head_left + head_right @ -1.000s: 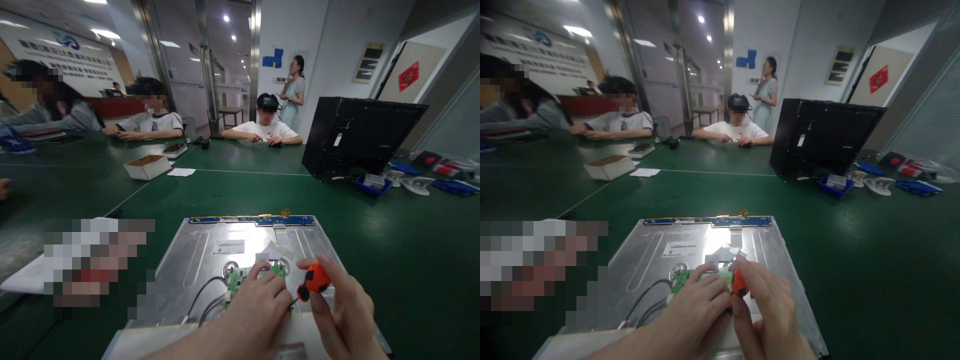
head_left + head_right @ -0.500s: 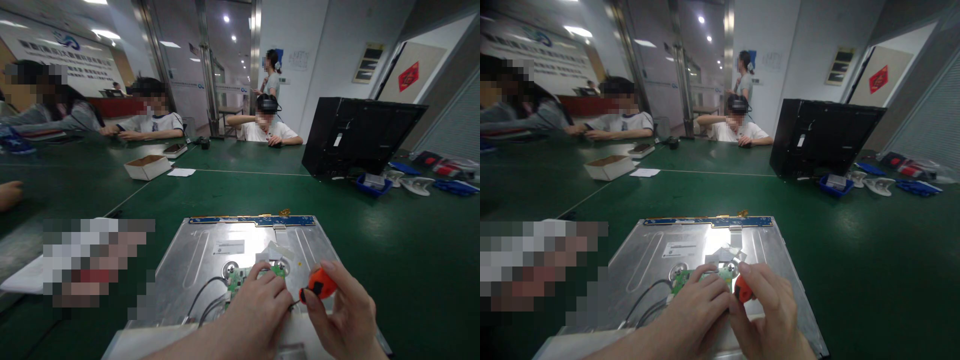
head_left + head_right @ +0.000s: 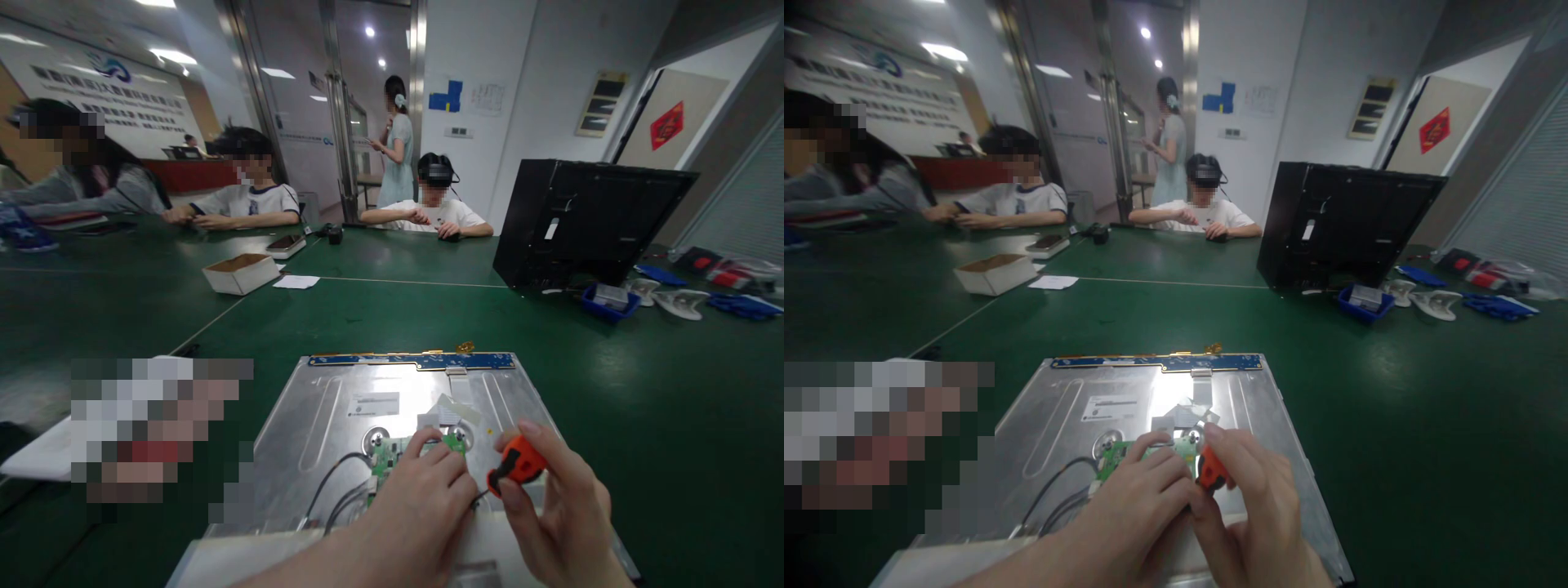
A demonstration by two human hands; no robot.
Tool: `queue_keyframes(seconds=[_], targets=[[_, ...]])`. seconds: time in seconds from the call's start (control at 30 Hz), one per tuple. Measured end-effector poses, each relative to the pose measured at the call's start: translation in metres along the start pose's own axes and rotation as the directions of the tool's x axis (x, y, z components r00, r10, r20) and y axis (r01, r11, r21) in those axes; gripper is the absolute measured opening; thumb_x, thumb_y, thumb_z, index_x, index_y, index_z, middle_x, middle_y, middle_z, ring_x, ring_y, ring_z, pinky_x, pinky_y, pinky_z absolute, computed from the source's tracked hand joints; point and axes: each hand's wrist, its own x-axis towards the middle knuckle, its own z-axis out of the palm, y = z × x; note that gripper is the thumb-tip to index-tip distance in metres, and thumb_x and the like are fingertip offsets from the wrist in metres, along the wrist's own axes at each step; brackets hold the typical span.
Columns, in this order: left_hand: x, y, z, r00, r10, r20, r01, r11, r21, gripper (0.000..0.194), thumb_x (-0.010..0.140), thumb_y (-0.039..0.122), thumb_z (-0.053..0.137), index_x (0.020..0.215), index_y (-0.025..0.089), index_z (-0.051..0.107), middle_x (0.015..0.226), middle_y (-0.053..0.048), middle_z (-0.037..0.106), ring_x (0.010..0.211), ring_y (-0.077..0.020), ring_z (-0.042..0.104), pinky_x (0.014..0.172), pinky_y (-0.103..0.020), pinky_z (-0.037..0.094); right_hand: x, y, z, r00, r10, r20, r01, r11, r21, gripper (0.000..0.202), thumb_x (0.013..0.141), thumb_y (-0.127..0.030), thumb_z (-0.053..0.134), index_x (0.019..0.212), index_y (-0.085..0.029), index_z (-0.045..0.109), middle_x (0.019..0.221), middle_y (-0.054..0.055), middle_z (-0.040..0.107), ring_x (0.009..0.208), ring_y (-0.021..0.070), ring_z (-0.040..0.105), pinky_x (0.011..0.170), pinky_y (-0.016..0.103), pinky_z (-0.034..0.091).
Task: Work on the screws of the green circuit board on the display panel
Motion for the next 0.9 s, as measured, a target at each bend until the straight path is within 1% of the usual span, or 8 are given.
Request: queue_keyframes(seconds=[0.13,0.23,0.4,0.5,0.57,0.67,0.8,0.9], targets=[[0.000,-0.001,0.001,1.000,0.013,-0.012,-0.013,1.000,0.001,0.021,0.089,0.019,0.063,0.110,0.022,0.064,0.109,-0.006,0.073,0.103,-0.0266,0.066,0.115,-0.051,0.034,-0.006,0.004,-0.005,0.998,0.019,0.066,-0.021,0.999,0.026,0.047,0.100,-0.026,0.060,0.145,-0.018,0.055,0.106,0.012,0.077,0.080,0.0208,0.077,0.066,0.030,0.066],[0.000,-0.001,0.001,1.000,0.016,-0.011,-0.015,1.000,0.024,0.022,0.091,0.020,0.062,0.113,0.021,0.064,0.110,-0.007,0.072,0.104,-0.0274,0.065,0.115,-0.052,0.034,-0.008,0.004,-0.005,0.997,0.020,0.070,-0.021,1.000,0.021,0.049,0.100,-0.025,0.061,0.148,-0.018,0.053,0.107,0.011,0.077,0.079,0.0199,0.077,0.065,0.029,0.065],[-0.001,-0.003,0.002,1.000,0.012,-0.016,-0.012,1.000,-0.003,0.017,0.087,0.017,0.064,0.104,0.021,0.065,0.104,-0.005,0.072,0.099,-0.0254,0.065,0.115,-0.051,0.033,-0.010,0.002,0.002,0.999,0.004,-0.038,-0.005,1.000,-0.026,0.048,0.098,-0.025,0.065,0.146,-0.019,0.056,0.109,0.010,0.074,0.079,0.0186,0.076,0.066,0.029,0.066],[-0.001,-0.003,0.002,1.000,0.011,-0.029,-0.012,1.000,-0.024,0.014,0.085,0.016,0.065,0.098,0.021,0.064,0.101,-0.004,0.073,0.096,-0.0245,0.065,0.115,-0.050,0.032,-0.002,-0.002,0.005,0.995,-0.025,-0.093,0.021,0.999,-0.043,0.046,0.099,-0.023,0.064,0.145,-0.021,0.055,0.098,0.007,0.073,0.073,0.0171,0.073,0.062,0.028,0.064],[0.000,-0.003,0.003,0.999,0.008,-0.042,-0.009,0.999,-0.031,0.013,0.085,0.015,0.064,0.096,0.021,0.063,0.099,-0.004,0.073,0.094,-0.0241,0.065,0.114,-0.050,0.033,0.007,-0.005,0.005,0.995,-0.047,-0.093,0.044,0.998,-0.041,0.044,0.101,-0.022,0.062,0.144,-0.021,0.055,0.088,0.003,0.070,0.064,0.0148,0.070,0.056,0.025,0.061],[0.000,-0.002,0.003,0.999,0.009,-0.048,-0.011,0.999,-0.040,0.014,0.087,0.015,0.062,0.099,0.021,0.064,0.102,-0.004,0.073,0.097,-0.0246,0.066,0.114,-0.050,0.033,0.013,-0.007,0.003,0.994,-0.076,-0.084,0.072,0.996,-0.046,0.043,0.101,-0.023,0.063,0.143,-0.020,0.054,0.084,0.001,0.070,0.060,0.0132,0.067,0.056,0.024,0.059],[-0.001,-0.001,0.001,0.999,0.008,-0.033,-0.009,0.999,-0.035,0.016,0.089,0.016,0.061,0.104,0.022,0.063,0.110,-0.005,0.073,0.105,-0.0257,0.065,0.116,-0.051,0.031,0.001,-0.001,0.001,0.998,-0.026,-0.052,0.025,1.000,-0.010,0.046,0.100,-0.025,0.063,0.146,-0.021,0.053,0.094,0.006,0.071,0.075,0.0181,0.072,0.063,0.028,0.062],[-0.001,-0.001,0.000,1.000,0.002,-0.002,-0.002,1.000,-0.020,0.019,0.088,0.017,0.063,0.106,0.022,0.063,0.109,-0.004,0.073,0.104,-0.0258,0.066,0.116,-0.052,0.031,-0.012,0.005,-0.003,0.999,0.024,0.037,-0.027,0.996,0.086,0.049,0.100,-0.028,0.062,0.147,-0.020,0.053,0.105,0.012,0.072,0.088,0.0232,0.074,0.067,0.033,0.065]])
